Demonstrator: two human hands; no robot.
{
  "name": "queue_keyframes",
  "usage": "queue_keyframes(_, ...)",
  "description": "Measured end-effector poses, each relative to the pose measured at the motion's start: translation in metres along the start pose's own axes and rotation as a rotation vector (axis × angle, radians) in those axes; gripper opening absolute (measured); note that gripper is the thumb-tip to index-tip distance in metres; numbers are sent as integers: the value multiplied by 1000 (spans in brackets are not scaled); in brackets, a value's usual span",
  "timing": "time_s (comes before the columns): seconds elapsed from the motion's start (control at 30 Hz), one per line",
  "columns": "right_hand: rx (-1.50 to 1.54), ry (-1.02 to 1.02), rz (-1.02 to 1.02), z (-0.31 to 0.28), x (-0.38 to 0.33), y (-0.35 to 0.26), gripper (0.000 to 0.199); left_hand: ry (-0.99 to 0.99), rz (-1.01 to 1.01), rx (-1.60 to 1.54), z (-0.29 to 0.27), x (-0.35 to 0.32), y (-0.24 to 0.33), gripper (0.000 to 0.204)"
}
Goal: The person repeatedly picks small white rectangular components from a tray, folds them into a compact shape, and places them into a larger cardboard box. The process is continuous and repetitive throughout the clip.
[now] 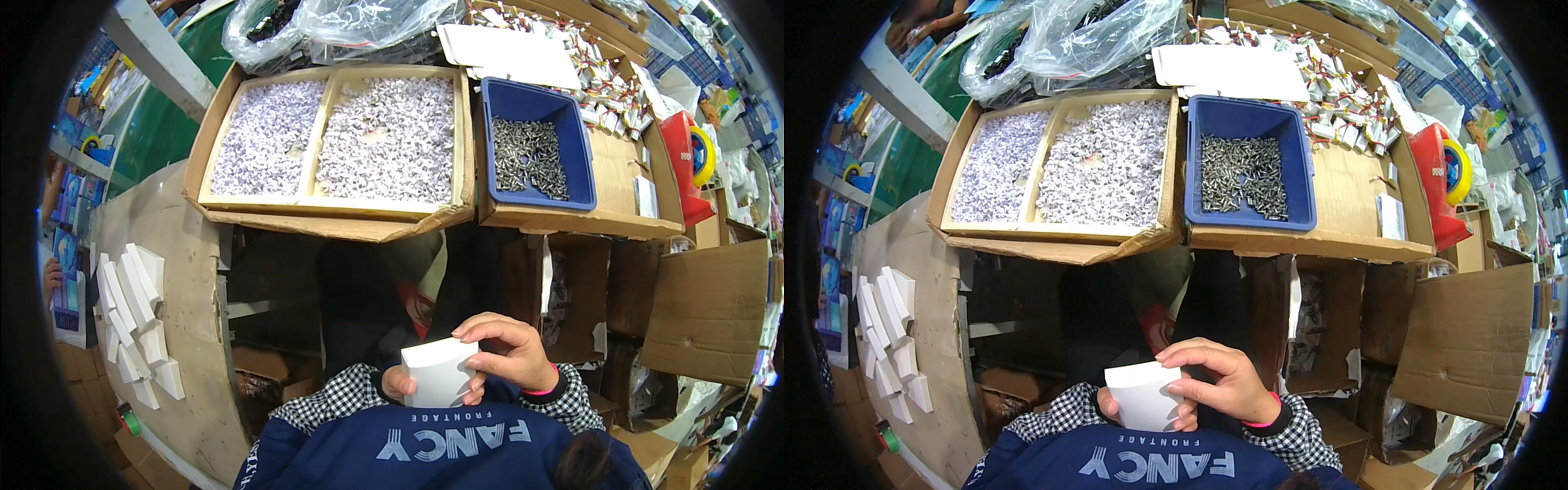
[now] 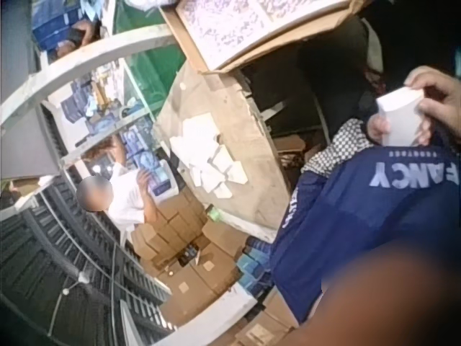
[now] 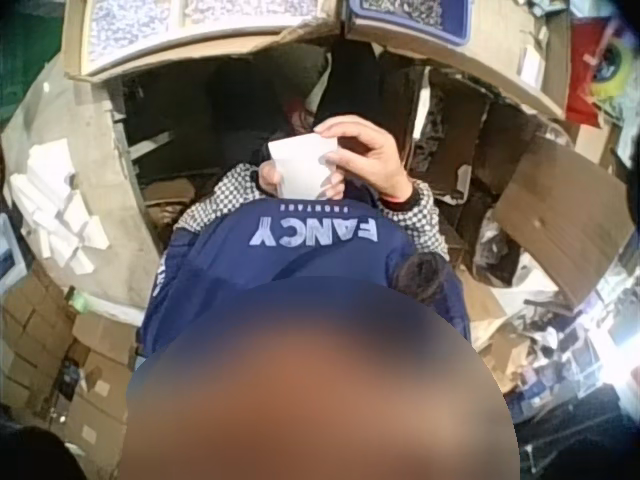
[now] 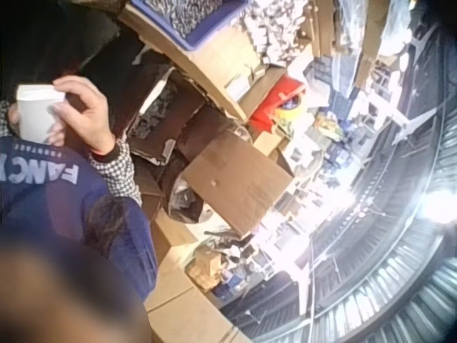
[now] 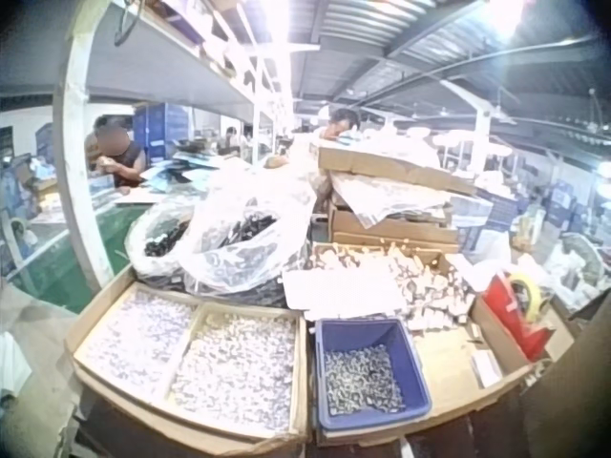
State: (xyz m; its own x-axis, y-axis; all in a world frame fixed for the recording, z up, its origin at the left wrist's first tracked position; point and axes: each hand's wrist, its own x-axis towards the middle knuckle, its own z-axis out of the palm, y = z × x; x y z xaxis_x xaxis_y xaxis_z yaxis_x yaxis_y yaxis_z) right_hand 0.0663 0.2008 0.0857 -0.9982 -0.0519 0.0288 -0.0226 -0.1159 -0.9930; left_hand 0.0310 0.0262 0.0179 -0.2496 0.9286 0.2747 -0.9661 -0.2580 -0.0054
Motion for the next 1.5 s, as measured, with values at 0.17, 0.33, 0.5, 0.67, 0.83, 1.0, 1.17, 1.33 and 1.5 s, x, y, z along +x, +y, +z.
queue_keyframes(0.17,-14,-22,-36,0,1,-1,23,-5,19,-22,1,1,-3,75)
queue_keyframes(0.33,-93,-46,-116,-3,2,-3,21,14,-15,29,0,-3,-3,73)
queue_keyframes(0.5,-81,-11,-67,-3,2,-6,24,-25,-18,-27,2,6,3,76)
queue_keyframes(0.67,-52,188,-38,-7,5,-6,26,366,-113,418,16,12,36,87)
queue_keyframes(0.83,-533,506,-160,12,9,4,26,729,169,1516,21,18,34,95)
queue_keyframes(1.0,-504,434,-133,29,4,10,29,852,121,1754,22,18,27,103)
queue_keyframes(1.17,109,236,76,12,-5,1,39,657,16,1727,28,16,43,100)
queue_keyframes(1.33,-514,28,-276,-5,1,-4,37,503,-134,1517,34,14,53,101)
queue_keyframes(1.5,-567,-41,-343,-10,2,-5,41,364,-154,1379,31,11,51,105)
